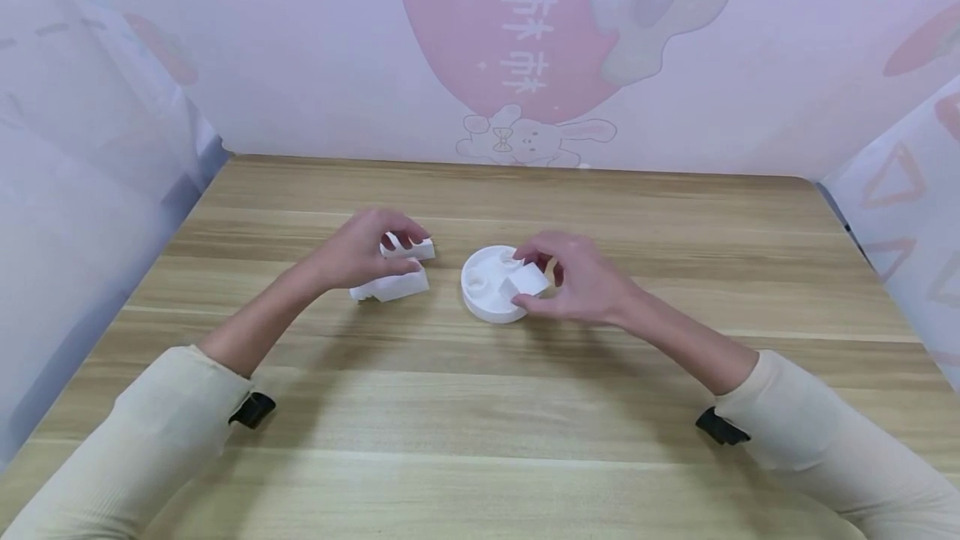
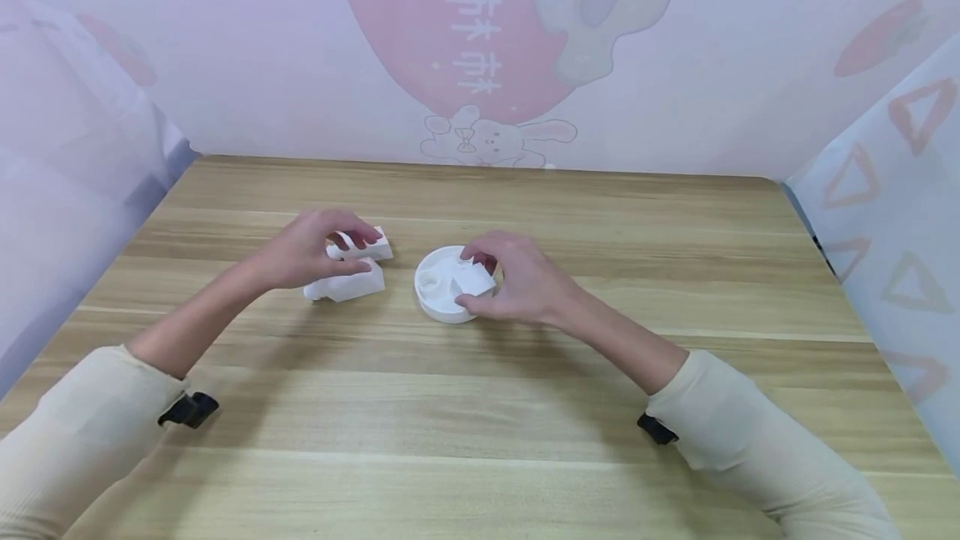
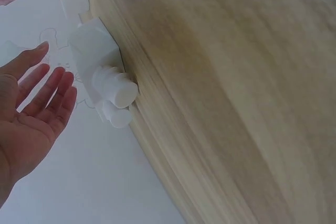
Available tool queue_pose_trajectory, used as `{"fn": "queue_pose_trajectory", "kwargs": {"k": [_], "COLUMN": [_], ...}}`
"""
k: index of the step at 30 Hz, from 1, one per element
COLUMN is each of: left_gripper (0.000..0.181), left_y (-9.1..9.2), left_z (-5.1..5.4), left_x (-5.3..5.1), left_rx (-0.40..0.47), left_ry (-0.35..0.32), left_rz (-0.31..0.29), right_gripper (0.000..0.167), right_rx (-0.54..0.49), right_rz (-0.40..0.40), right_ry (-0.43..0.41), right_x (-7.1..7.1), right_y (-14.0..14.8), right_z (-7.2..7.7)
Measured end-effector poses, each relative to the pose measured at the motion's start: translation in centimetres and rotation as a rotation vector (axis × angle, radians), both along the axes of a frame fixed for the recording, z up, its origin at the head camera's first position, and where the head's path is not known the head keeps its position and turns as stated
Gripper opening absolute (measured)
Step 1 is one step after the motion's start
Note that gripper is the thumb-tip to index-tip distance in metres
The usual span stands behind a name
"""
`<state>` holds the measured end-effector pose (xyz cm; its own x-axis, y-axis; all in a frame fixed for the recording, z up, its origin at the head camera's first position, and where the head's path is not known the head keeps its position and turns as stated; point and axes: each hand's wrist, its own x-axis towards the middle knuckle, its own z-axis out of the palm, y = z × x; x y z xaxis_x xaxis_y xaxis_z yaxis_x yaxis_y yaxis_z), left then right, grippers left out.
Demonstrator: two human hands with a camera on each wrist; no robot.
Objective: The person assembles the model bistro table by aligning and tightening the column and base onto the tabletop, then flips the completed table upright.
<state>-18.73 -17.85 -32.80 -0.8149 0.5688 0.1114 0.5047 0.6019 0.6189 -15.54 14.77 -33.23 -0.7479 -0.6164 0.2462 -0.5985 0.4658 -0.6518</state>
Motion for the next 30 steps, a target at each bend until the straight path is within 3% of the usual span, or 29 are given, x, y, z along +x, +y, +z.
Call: {"fn": "queue_pose_trajectory", "kwargs": {"k": [14,21,30], "left_gripper": [0.041,0.045,0.043], "left_y": [0.0,0.2,0.6], "left_z": [-0.6,-0.8,-0.6], "left_x": [0.7,0.8,1.2], "left_rx": [-0.154,-0.205,-0.269], "left_ry": [0.003,0.021,0.062], "left_rz": [0.042,0.041,0.022], "right_gripper": [0.037,0.039,0.039], "right_rx": [-0.047,-0.067,-0.04], "right_rz": [0.07,0.116,0.11], "right_ry": [-0.052,-0.071,-0.072], "right_x": [-1.0,-1.8,-2.4], "right_y": [1.6,2.3,2.5], "right_z": [0.2,0.1,0.0]}}
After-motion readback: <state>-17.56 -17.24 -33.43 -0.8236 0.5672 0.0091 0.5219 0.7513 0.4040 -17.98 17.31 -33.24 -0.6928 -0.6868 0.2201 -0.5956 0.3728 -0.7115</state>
